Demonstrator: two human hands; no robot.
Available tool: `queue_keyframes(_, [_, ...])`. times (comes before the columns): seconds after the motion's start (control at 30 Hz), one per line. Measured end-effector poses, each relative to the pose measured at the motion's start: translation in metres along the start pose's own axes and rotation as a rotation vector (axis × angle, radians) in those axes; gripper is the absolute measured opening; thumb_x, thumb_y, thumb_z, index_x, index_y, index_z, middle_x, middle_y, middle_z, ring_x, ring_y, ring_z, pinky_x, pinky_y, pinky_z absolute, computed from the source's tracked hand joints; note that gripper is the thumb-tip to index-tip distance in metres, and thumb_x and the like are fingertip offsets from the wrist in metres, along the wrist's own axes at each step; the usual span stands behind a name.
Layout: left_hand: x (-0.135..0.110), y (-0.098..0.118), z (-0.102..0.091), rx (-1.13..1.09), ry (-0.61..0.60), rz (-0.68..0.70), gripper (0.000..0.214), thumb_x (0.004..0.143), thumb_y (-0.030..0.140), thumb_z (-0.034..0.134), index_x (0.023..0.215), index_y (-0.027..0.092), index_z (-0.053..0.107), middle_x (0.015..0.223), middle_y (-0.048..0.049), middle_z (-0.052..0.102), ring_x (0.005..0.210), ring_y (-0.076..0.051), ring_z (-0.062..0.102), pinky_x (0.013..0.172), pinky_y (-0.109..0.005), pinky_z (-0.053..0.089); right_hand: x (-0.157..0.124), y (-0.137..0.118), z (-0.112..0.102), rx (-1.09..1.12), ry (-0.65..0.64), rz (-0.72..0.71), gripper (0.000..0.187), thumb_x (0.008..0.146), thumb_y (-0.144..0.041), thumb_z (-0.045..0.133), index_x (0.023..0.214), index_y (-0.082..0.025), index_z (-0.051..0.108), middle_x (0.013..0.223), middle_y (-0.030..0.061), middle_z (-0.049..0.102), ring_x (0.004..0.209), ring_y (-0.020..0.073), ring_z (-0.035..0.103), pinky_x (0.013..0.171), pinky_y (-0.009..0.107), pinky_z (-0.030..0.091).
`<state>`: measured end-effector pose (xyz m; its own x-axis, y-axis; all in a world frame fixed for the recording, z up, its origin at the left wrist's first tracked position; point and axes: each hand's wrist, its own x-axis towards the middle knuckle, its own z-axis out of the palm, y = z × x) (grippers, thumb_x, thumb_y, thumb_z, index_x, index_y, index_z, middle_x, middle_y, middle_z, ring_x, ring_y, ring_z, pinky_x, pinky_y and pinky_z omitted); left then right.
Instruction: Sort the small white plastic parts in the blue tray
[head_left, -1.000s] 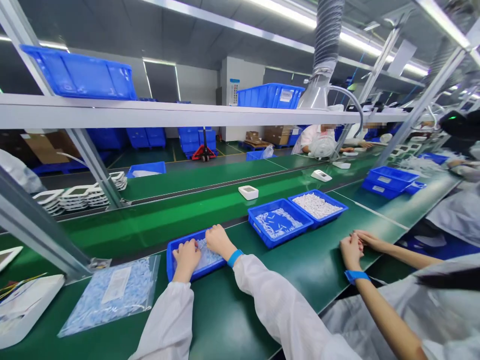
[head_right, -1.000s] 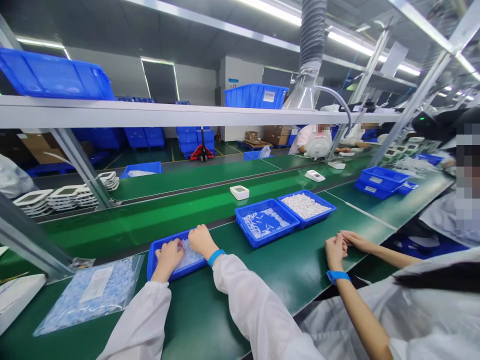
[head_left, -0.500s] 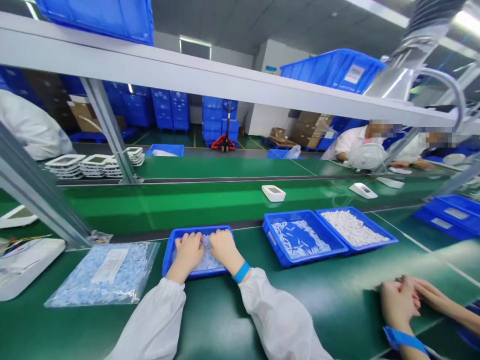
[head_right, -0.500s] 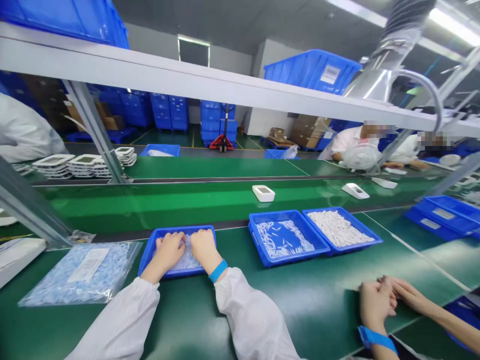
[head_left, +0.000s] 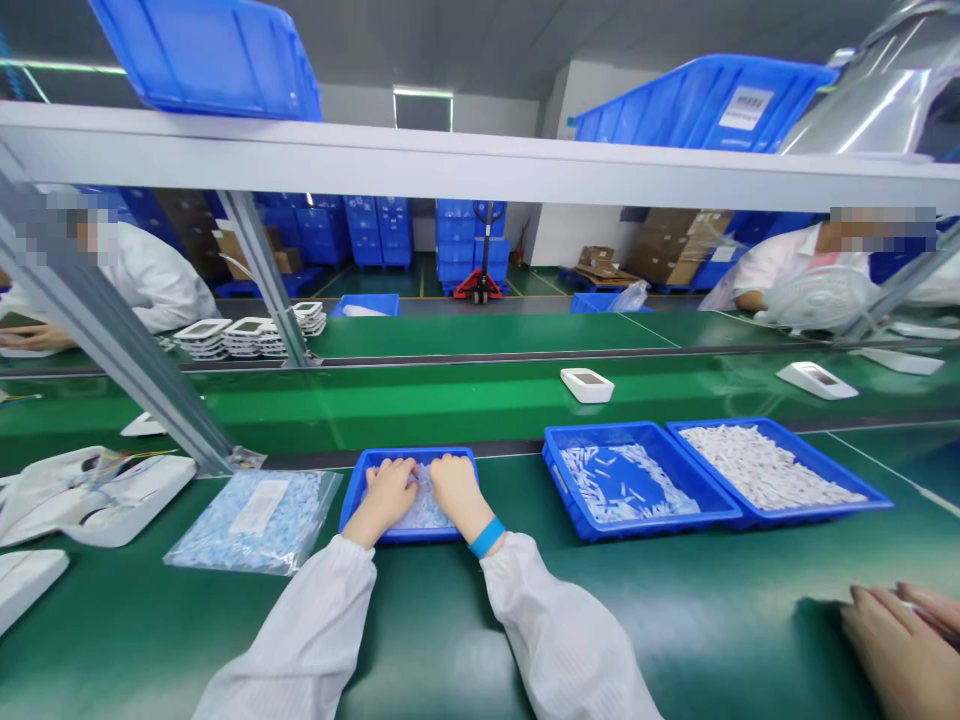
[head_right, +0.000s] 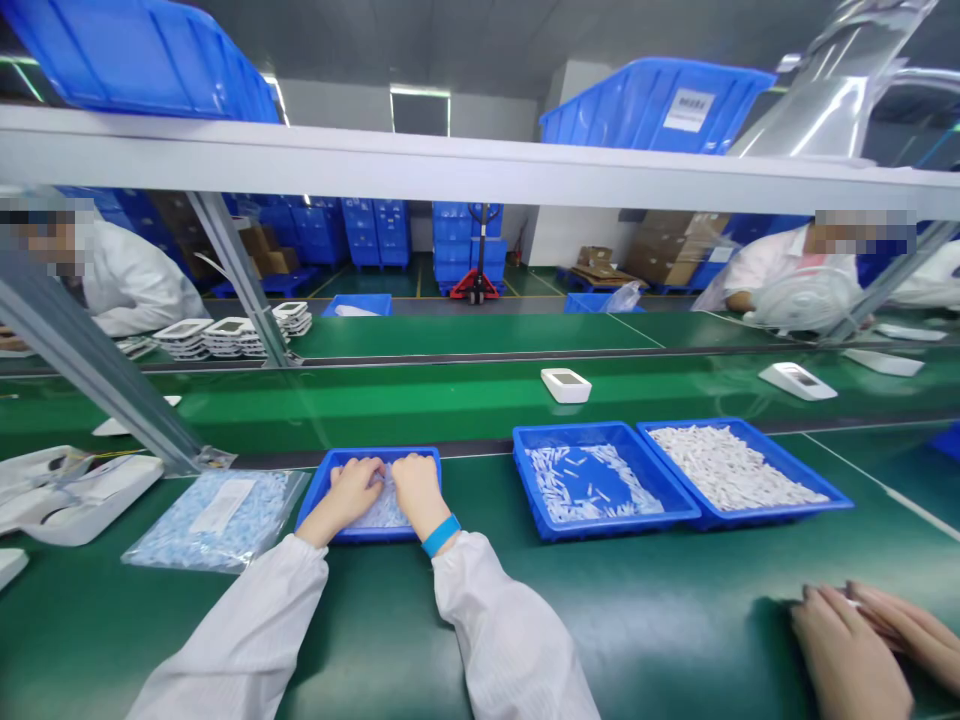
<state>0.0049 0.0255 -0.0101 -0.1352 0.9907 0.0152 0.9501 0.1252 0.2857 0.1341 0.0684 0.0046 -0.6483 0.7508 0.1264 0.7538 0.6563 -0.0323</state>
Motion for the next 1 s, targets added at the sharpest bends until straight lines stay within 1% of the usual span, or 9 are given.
queue_keyframes(0.23, [-0.004,-0.001,-0.003,-0.023,0.012,-0.016,0.021,0.081,0.02,0.042,0.095,0.023,0.057,0.104,-0.0044,0.064,0.104,-0.025,0.049,0.086,-0.039,0.032,-0.002,-0.003,-0.002,-0.005,0.009,0.002,0.021,0.08,-0.003,0.046,0.088,-0.007,0.065,0.086,0.0182,0.067,0.086,0.0262,0.065,0.07,0.033,0.044])
queue_keyframes(0.43, [-0.004,0.0,-0.005,-0.019,-0.004,-0.026,0.022,0.08,0.021,0.043,0.097,0.022,0.058,0.108,-0.0055,0.063,0.106,-0.026,0.05,0.087,-0.042,0.034,-0.004,-0.006,-0.006,-0.006,0.012,0.027,0.021,0.079,-0.001,0.048,0.089,-0.01,0.065,0.089,0.0163,0.067,0.088,0.0237,0.065,0.072,0.031,0.042])
queue_keyframes(0.7, [-0.007,-0.002,-0.008,-0.03,-0.002,-0.023,0.025,0.08,0.021,0.042,0.098,0.023,0.059,0.108,-0.0045,0.064,0.106,-0.026,0.051,0.088,-0.043,0.035,-0.006,-0.011,-0.006,-0.037,0.035,0.033,0.024,0.084,-0.003,0.044,0.094,-0.01,0.065,0.092,0.0166,0.068,0.091,0.0242,0.064,0.076,0.034,0.04])
queue_keyframes(1.0, [-0.005,-0.005,-0.005,-0.058,0.029,-0.03,0.022,0.078,0.019,0.044,0.092,0.023,0.061,0.104,-0.0046,0.066,0.104,-0.026,0.053,0.087,-0.043,0.036,-0.005,-0.018,-0.008,-0.092,0.044,0.013,0.024,0.082,-0.002,0.045,0.094,-0.009,0.064,0.091,0.0174,0.067,0.091,0.025,0.063,0.08,0.037,0.038])
